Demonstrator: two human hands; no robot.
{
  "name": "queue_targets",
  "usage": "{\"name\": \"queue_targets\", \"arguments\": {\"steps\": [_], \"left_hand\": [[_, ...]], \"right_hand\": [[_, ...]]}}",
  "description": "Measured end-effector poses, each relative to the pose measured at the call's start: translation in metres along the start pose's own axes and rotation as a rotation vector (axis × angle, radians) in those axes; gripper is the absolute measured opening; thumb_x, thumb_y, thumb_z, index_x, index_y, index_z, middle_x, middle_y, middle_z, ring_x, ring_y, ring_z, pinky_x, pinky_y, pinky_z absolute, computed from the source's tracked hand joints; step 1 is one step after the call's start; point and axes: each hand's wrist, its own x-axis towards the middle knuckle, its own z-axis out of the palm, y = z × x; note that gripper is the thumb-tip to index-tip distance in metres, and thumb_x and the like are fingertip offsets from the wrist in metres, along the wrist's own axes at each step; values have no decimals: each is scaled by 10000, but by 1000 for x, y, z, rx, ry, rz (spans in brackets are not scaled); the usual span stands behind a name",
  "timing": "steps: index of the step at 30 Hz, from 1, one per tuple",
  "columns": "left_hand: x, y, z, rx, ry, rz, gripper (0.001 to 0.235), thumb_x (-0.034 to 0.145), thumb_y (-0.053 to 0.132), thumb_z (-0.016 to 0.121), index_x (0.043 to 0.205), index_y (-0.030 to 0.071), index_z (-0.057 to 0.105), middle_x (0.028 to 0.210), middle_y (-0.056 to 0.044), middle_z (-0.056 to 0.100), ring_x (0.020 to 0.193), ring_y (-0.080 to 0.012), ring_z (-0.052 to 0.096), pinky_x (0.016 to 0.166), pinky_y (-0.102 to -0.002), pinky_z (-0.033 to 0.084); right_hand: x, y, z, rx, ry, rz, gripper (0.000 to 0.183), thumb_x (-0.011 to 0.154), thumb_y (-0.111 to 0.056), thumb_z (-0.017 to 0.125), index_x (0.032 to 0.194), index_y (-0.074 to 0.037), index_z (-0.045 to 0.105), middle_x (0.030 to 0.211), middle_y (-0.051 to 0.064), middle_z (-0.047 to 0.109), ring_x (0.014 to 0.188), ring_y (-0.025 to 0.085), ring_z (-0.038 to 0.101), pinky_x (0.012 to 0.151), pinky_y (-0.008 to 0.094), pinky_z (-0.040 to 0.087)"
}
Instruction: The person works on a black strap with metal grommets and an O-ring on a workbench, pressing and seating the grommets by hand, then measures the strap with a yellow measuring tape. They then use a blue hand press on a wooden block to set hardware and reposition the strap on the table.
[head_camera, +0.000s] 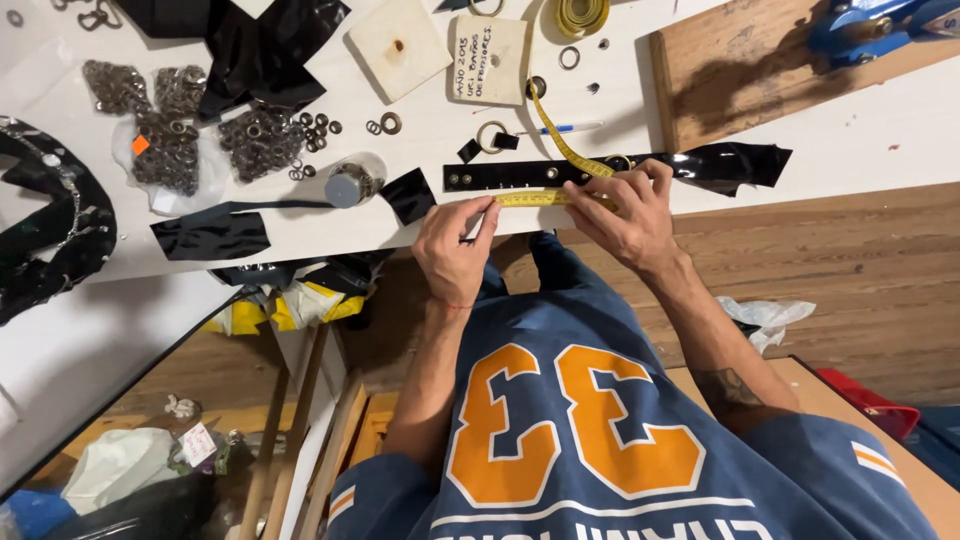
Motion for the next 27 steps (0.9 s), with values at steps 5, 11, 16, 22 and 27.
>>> {"name": "queue_targets", "arguments": {"steps": [5,11,16,22,27], "left_hand": [[3,-2,10,0,-12,110,145,872,70,858,966,70,747,917,-25,759,814,-186,706,764,-342,542],[10,-6,8,30,-38,137,172,839,51,870,957,61,746,915,-45,755,841,-216,696,778,-348,544],[12,-10,5,26,-81,159,191,822,45,873,950,68,732,926,-34,753,854,-215,699,797,-342,553],[13,-13,5,72,-93,198,201,815,42,879,953,74,738,930,-26,749,858,-213,692,769,-331,566],[10,-12,8,98,-124,205,201,801,65,898,930,79,744,890,-26,739,825,-219,684,738,-336,560]], "right_hand": [[-11,10,6,-53,-6,39,410,904,-157,896,1289,-212,766,1108,-40,635,987,181,552,983,455,400],[-4,13,5,-24,-16,5,390,918,-192,870,1292,-239,771,1106,-22,606,1008,188,561,977,460,403],[-3,15,9,27,-10,-18,352,912,-211,864,1249,-252,772,1115,-17,590,1010,189,565,961,459,405],[-12,19,14,57,-11,-27,357,911,-214,896,1247,-241,778,1109,-20,583,995,180,558,946,451,405],[-17,21,18,65,-19,-28,366,889,-194,905,1237,-222,793,1082,-28,578,1011,170,567,961,453,409]]}}
